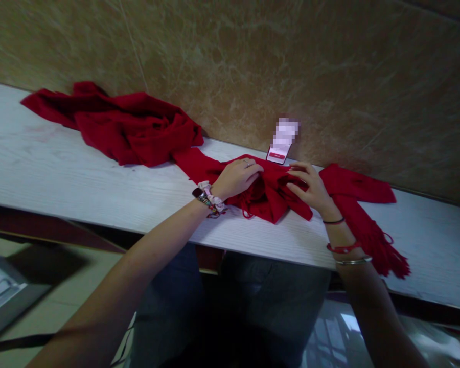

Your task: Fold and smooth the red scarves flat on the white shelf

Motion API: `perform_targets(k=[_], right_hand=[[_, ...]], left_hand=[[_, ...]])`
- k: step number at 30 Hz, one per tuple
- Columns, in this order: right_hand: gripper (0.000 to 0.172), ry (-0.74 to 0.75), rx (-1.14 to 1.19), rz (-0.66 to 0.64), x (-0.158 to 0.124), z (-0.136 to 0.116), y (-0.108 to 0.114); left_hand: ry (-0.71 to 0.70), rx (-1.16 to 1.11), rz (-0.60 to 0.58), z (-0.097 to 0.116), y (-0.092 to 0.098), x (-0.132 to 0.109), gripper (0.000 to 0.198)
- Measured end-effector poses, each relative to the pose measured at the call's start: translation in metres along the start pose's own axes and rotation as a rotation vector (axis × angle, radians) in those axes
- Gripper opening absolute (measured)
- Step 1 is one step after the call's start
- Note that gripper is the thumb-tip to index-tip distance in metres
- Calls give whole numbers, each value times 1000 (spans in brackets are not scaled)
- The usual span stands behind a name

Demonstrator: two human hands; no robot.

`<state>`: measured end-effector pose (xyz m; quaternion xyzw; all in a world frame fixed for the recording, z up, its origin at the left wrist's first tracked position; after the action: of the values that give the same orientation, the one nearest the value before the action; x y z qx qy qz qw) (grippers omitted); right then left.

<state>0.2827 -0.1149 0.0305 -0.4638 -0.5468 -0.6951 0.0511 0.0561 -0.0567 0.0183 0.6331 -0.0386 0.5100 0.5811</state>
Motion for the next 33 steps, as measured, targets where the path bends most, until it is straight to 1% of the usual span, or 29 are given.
perform_targets(k=[13, 33], right_hand=[[22, -5, -7, -14, 0, -1, 0], [21, -23, 21, -16, 0, -1, -1]], left_hand=[[-18, 14, 12, -1, -1, 0, 20], [-3, 25, -33, 0, 1, 1, 19]])
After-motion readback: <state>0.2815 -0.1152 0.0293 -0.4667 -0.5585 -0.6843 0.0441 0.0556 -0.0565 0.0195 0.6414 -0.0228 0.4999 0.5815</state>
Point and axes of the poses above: each hand's wrist, its own x-axis towards the middle knuckle, its own y-axis out of the back of the hand, z = x × y, the point moved 1 cm from there along x, towards the middle knuckle, and after that the axes turned 15 degrees about y, right-handed, at the moved point
